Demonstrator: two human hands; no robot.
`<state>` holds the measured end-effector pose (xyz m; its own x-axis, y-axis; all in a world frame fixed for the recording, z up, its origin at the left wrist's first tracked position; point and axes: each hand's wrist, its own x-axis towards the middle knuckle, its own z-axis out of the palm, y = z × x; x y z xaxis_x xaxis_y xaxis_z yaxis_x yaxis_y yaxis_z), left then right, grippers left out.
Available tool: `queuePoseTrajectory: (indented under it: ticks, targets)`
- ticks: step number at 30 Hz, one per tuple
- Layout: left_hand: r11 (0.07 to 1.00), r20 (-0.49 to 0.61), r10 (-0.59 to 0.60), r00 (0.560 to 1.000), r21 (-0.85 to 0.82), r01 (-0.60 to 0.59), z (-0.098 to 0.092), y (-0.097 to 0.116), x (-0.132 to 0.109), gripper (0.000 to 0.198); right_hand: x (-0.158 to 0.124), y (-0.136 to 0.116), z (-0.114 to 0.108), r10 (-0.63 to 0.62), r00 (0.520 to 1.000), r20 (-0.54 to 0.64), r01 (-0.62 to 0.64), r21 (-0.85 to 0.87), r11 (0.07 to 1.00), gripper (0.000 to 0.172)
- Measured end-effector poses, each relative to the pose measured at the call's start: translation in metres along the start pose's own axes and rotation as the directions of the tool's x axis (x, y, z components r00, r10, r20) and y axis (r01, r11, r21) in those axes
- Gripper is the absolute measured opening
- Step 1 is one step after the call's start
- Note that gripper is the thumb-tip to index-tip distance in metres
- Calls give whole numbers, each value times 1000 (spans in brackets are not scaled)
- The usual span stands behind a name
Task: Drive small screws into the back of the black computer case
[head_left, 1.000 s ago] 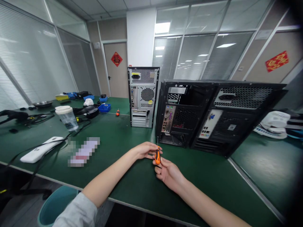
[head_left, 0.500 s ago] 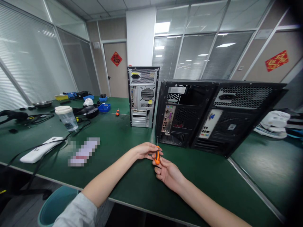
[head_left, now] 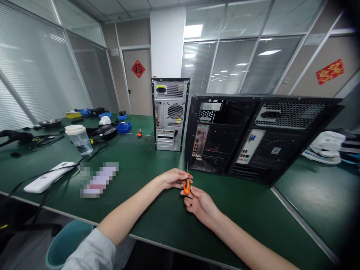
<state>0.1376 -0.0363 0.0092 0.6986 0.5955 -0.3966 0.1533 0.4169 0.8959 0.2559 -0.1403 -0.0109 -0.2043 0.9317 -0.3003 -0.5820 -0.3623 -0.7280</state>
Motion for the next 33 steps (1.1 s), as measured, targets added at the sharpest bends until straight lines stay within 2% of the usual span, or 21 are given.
queuePoseTrajectory:
  ticks: [7,16,33]
  targets:
    - [1000,-11,6,1000,0,-6,1,-1,1,33,-2,-2,4,-23,1000,-17,22,-75,997,15]
    - [1000,-29,26,999,-6,-26,1,-3,4,35,-3,1,7,-115,984,-136,79,-243,967,32]
    - [999,-91,42,995,-5,-43,7,-3,2,36,-5,4,9,-190,970,-151,118,-392,912,37]
